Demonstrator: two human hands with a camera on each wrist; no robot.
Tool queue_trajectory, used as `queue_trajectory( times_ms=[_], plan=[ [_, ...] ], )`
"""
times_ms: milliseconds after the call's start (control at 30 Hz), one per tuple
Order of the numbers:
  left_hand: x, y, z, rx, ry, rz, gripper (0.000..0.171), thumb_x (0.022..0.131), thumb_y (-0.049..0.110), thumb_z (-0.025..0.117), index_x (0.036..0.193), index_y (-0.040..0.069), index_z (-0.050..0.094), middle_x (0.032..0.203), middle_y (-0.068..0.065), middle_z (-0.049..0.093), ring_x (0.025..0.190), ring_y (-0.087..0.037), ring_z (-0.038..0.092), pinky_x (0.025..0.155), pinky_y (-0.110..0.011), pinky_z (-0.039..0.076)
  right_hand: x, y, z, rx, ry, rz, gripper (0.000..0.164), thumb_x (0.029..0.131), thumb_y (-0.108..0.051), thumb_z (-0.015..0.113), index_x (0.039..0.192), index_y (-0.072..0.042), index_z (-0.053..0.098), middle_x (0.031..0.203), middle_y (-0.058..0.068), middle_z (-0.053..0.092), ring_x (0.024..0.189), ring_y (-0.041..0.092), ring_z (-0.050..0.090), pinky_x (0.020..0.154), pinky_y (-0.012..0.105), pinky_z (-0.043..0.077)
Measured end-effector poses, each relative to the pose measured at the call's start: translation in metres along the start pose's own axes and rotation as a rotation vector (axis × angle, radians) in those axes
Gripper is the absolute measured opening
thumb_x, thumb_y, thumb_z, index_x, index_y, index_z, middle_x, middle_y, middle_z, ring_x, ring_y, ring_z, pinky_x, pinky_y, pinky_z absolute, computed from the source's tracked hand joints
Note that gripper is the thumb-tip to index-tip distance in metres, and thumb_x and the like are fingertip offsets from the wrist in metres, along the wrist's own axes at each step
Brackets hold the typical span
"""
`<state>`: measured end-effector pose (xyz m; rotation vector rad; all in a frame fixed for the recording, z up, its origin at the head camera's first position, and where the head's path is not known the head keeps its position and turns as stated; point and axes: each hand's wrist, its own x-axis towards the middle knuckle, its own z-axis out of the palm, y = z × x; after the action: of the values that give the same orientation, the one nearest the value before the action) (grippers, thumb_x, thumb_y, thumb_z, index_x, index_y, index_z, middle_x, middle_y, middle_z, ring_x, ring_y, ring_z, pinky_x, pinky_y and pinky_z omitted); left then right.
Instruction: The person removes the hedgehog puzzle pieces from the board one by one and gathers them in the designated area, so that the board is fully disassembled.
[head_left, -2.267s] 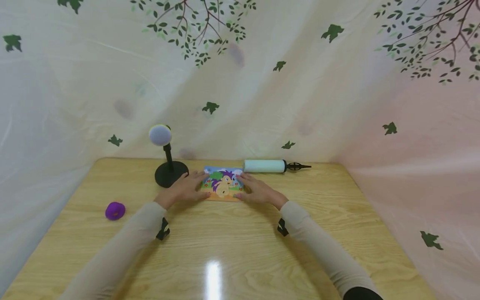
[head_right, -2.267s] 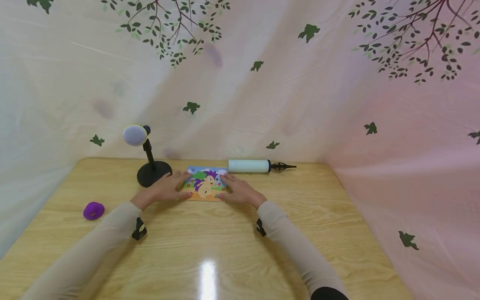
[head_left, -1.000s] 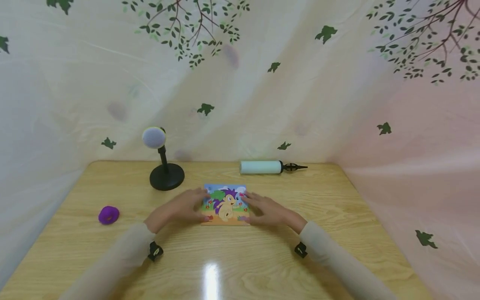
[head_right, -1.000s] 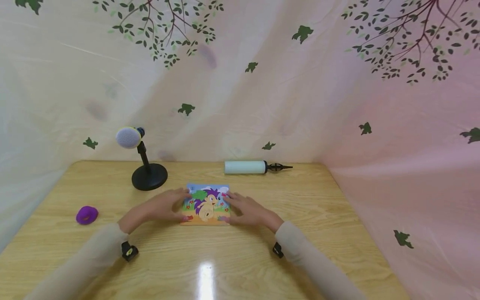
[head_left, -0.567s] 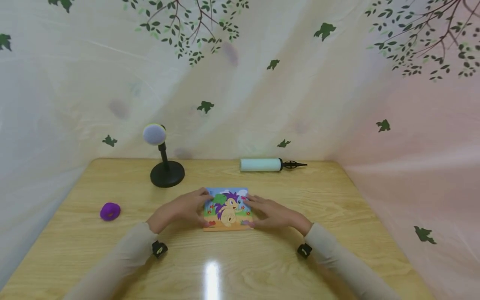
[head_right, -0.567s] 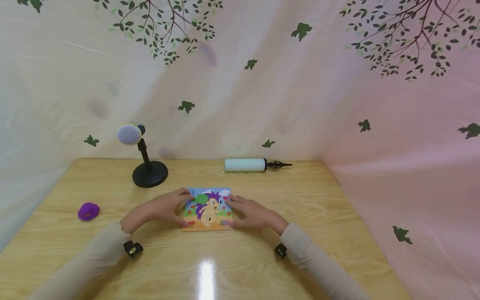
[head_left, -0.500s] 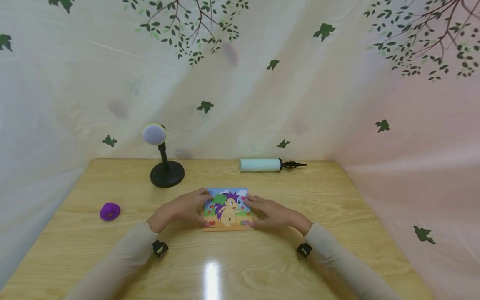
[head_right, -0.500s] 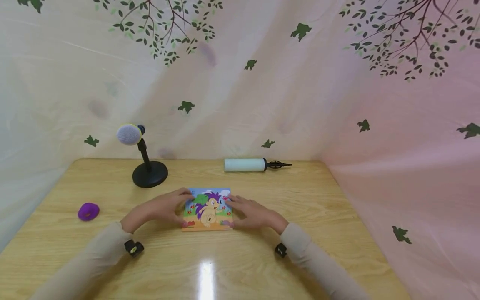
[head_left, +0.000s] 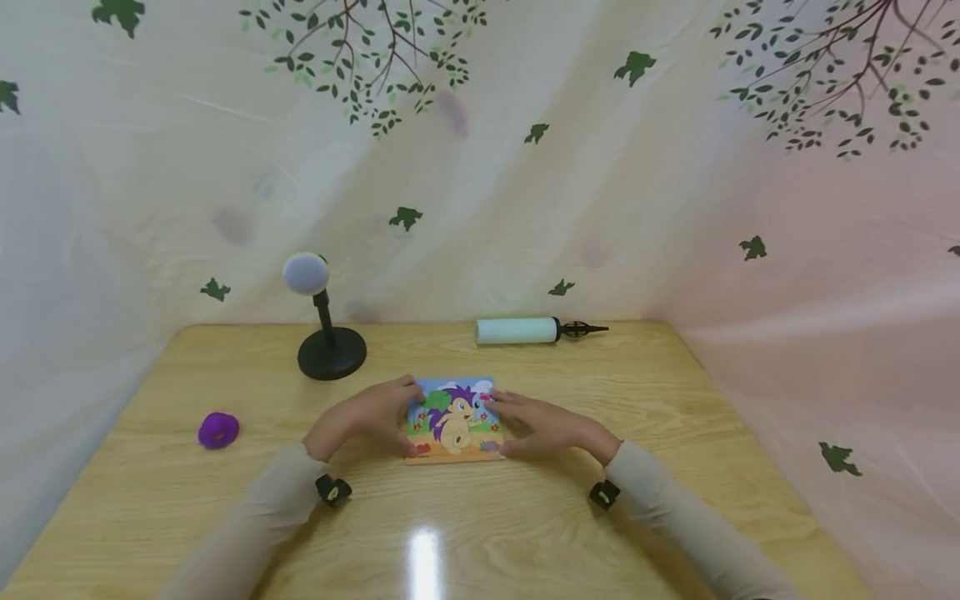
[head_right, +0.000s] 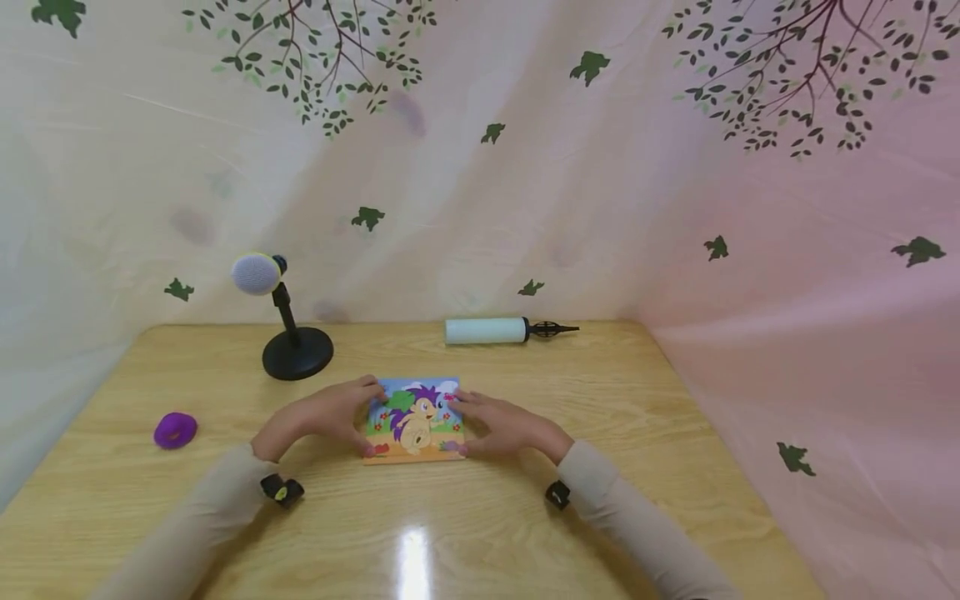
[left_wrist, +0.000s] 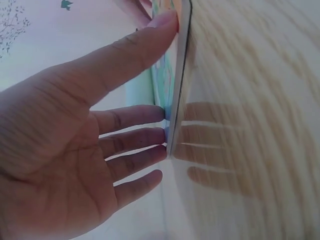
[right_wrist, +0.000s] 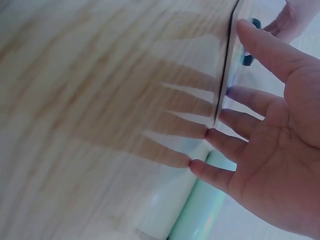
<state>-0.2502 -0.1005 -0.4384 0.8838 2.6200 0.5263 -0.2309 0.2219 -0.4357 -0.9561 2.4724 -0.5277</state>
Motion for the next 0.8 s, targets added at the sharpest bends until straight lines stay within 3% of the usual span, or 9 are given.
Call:
queue_trajectory(
  times_ms=[133, 433, 800],
  plan=[
    [0.0, 0.001, 0.001, -0.014, -0.001, -0.007, 0.08, 0.072, 0.041, 0.092, 0.134, 0.005, 0.058, 0.124, -0.008, 0.053, 0.112, -0.025, 0.056, 0.109, -0.05, 0.048, 0.004, 0.0, -0.004, -0.018, -0.013, 0.008, 0.072, 0.101, -0.035, 0.064, 0.16, -0.01, 0.032, 0.169, 0.014, 0.02, 0.156, 0.036, 0.02, 0.124, 0.056, 0.025],
    [-0.001, 0.001, 0.0, -0.027, 0.009, -0.012, 0.08, 0.072, 0.04, 0.093, 0.134, 0.004, 0.057, 0.126, -0.009, 0.054, 0.113, -0.026, 0.056, 0.109, -0.05, 0.047, 0.032, -0.003, -0.017, 0.039, 0.103, -0.003, 0.053, 0.098, -0.021, 0.069, 0.142, 0.004, 0.054, 0.146, 0.021, 0.056, 0.139, 0.038, 0.05, 0.116, 0.051, 0.04],
    [0.001, -0.002, 0.002, -0.02, 0.033, 0.001, 0.079, 0.071, 0.04, 0.094, 0.131, 0.004, 0.059, 0.123, -0.009, 0.054, 0.111, -0.025, 0.057, 0.107, -0.05, 0.049, 0.063, -0.006, -0.03, 0.082, 0.153, 0.131, 0.052, 0.088, -0.011, 0.079, 0.135, 0.002, 0.062, 0.128, 0.016, 0.068, 0.12, 0.03, 0.063, 0.104, 0.046, 0.051]
  ],
)
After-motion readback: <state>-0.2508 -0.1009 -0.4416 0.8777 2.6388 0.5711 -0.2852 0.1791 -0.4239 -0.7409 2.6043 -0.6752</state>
